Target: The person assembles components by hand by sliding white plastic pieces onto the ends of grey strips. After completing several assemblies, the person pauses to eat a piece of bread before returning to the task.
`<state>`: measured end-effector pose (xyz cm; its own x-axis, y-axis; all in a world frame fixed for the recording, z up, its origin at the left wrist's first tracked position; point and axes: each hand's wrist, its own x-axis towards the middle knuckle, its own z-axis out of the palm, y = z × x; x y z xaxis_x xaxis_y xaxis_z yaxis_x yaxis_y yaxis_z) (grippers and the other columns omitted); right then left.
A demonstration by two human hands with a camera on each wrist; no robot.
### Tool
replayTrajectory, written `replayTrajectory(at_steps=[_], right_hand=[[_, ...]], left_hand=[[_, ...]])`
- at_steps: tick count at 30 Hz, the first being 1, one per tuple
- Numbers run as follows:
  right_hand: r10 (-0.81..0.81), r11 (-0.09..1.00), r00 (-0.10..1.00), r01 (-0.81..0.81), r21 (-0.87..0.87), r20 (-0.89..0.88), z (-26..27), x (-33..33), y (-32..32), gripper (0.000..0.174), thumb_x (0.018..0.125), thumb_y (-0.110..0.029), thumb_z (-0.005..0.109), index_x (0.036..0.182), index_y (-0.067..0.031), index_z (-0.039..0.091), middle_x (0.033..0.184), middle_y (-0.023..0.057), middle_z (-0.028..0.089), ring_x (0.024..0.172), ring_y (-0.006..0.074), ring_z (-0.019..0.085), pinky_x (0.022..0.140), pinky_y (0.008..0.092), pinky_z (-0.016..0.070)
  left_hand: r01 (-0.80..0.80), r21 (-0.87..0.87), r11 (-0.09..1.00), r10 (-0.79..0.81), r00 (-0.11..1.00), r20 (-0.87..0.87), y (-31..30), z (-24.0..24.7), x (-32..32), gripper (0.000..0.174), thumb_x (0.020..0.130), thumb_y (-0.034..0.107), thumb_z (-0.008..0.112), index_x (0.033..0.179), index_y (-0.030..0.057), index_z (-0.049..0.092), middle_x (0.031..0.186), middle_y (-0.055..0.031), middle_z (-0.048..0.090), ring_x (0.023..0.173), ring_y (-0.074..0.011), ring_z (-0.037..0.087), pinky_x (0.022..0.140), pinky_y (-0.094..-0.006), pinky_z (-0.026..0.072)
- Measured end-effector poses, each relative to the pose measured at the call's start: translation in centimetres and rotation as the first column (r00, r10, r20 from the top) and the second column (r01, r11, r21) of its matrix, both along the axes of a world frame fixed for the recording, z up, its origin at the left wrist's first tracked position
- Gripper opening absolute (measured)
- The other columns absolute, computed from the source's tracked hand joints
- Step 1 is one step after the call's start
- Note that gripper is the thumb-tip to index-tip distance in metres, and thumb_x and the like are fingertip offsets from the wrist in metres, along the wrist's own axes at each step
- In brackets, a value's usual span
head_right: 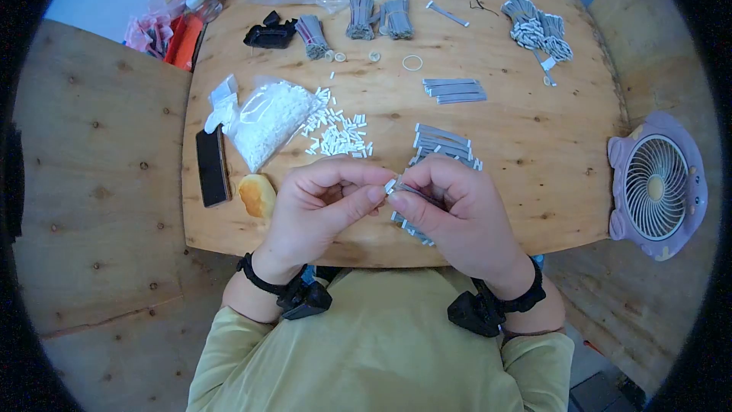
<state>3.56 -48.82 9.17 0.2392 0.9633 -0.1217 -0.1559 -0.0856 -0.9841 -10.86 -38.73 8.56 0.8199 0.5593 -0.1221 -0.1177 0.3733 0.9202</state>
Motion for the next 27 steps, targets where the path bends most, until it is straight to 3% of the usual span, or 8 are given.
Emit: replayTrajectory(at_steps=[8,20,27], right_hand=[[0.0,1.0,0.999,0.001,-0.014,0.033,0.06,-0.15,0.07,0.008,0.081,-0.009,0.057,0.079,-0.002,0.053,0.066,-0.0055,0.046,0.057,-0.0001,0.038,0.048,0.0156,0.0305],[-0.039,0.998,0.993,0.033,-0.062,-0.111,0.29,-0.42,0.22,0.008,0.083,-0.01,0.055,0.083,-0.0024,0.052,0.069,-0.0048,0.049,0.062,0.0003,0.043,0.052,0.0154,0.0348],[-0.017,0.999,0.997,0.015,-0.033,-0.075,0.15,-0.43,0.19,0.008,0.083,-0.009,0.055,0.083,-0.0026,0.052,0.07,-0.0048,0.049,0.062,0.0001,0.043,0.052,0.0151,0.0347]], left_hand=[[-0.011,-0.012,1.0,0.01,1.0,-0.018,-0.03,0.16,0.01,0.017,0.077,-0.001,0.058,0.095,-0.0004,0.059,0.088,-0.0054,0.06,0.074,-0.0075,0.056,0.065,-0.0192,0.0462],[0.008,-0.01,1.0,-0.008,1.0,-0.014,0.21,0.18,0.02,0.017,0.078,0.0,0.057,0.094,-0.0009,0.059,0.088,-0.0055,0.06,0.075,-0.008,0.055,0.065,-0.0197,0.0458],[-0.009,-0.017,1.0,0.009,1.0,-0.01,0.06,0.17,0.04,0.017,0.078,0.0,0.058,0.094,-0.0007,0.059,0.088,-0.0054,0.06,0.074,-0.0078,0.055,0.065,-0.0196,0.0459]])
